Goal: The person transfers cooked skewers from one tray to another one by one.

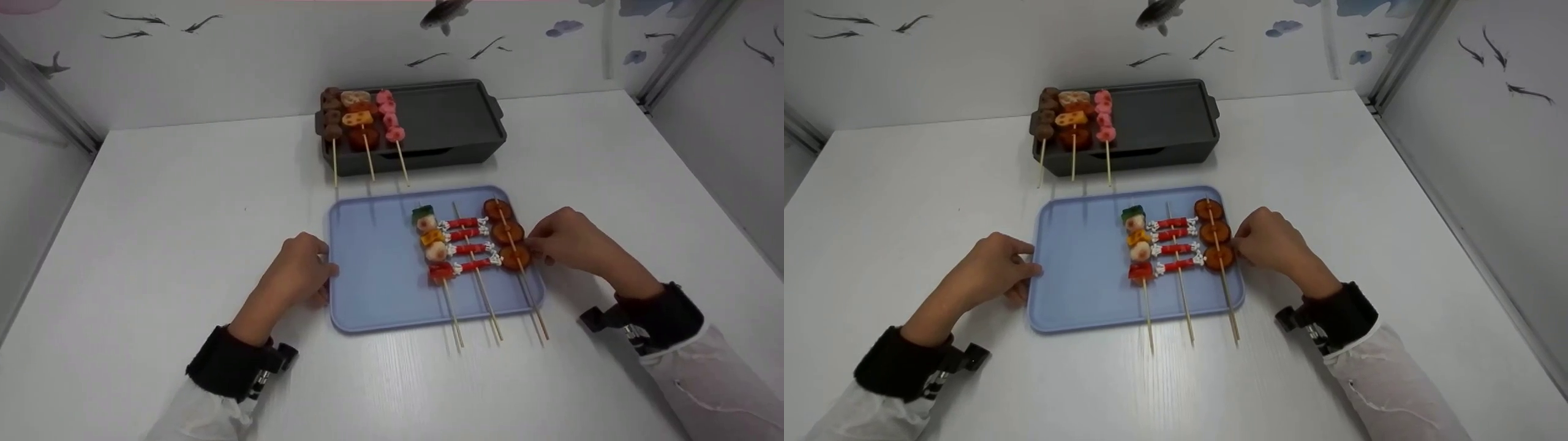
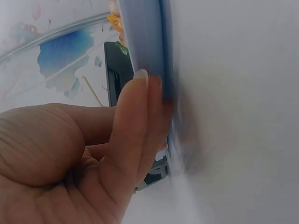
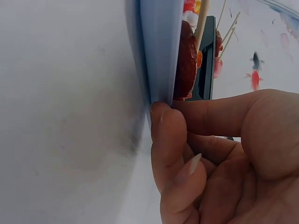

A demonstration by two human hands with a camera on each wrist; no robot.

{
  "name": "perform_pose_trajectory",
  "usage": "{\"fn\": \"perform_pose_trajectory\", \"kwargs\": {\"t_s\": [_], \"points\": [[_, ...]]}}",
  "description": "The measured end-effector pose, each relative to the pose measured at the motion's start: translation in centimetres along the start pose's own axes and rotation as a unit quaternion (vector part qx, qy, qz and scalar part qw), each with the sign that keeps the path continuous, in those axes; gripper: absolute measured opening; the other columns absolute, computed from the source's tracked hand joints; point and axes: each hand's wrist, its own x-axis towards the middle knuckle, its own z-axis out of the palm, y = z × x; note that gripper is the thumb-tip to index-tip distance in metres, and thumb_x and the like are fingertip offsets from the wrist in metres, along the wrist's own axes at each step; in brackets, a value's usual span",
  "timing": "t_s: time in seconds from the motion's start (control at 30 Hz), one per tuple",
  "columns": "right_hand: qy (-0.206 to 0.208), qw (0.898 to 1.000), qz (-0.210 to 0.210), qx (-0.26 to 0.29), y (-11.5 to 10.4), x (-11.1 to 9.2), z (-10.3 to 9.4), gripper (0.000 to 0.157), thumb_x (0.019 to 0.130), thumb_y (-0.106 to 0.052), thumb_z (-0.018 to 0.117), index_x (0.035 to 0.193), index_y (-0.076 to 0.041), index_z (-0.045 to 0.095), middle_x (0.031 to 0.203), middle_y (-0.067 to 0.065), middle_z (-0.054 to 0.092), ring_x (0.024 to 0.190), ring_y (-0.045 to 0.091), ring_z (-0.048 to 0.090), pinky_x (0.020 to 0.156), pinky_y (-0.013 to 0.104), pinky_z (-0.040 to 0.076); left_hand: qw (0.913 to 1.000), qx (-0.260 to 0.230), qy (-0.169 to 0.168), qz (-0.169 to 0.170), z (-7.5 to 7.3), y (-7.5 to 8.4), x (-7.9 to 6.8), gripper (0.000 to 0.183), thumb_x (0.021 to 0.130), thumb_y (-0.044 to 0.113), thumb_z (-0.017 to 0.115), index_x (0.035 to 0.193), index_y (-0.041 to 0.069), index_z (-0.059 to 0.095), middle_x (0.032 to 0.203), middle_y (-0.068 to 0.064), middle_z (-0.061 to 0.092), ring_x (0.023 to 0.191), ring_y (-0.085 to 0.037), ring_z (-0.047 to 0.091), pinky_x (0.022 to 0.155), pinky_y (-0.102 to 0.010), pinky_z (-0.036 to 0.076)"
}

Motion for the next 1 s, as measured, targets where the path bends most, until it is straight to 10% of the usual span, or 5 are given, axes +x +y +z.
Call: {"fn": "perform_pose_trajectory", "kwargs": {"t_s": [0.33,0.63,0.83,1.0], "points": [[-0.011,1.0,0.0,-0.006,0.1,0.0,-0.1,0.02,0.103,-0.009,0.063,0.101,0.004,0.077,0.08,0.007,0.068,0.07,0.021,0.06,0.062,0.032,0.053,0.9999,0.002,-0.008,-0.006,-1.8,1.7,-1.0,0.053,0.107,0.014,0.059,0.151,-0.011,0.045,0.086,-0.016,0.074,0.054,-0.013,0.068,0.064,-0.03,0.058],[-0.002,0.999,-0.032,-0.015,0.3,0.0,-0.2,0.019,0.1,-0.005,0.062,0.096,0.003,0.078,0.073,0.005,0.066,0.067,0.019,0.058,0.058,0.032,0.048,0.9961,-0.055,0.04,0.057,-1.7,5.1,-2.1,0.044,0.106,0.016,0.062,0.147,0.001,0.058,0.09,-0.014,0.073,0.063,-0.017,0.07,0.066,-0.028,0.058],[-0.004,1.0,-0.013,-0.009,0.1,-0.1,-0.2,0.019,0.102,-0.006,0.061,0.097,0.003,0.077,0.076,0.007,0.065,0.069,0.021,0.057,0.06,0.034,0.048,0.9882,-0.107,0.042,0.1,-1.9,8.8,-1.9,0.047,0.106,0.022,0.064,0.15,0.006,0.056,0.116,-0.008,0.072,0.102,-0.023,0.073,0.091,-0.037,0.058],[-0.008,1.0,-0.01,-0.008,0.1,-0.1,-0.2,0.019,0.102,-0.006,0.061,0.097,0.003,0.077,0.075,0.006,0.065,0.068,0.021,0.057,0.06,0.033,0.047,0.9749,-0.2,0.001,0.097,-1.4,11.5,-0.5,0.06,0.108,0.026,0.062,0.161,0.007,0.04,0.158,-0.01,0.048,0.146,-0.021,0.045,0.119,-0.042,0.039]]}}
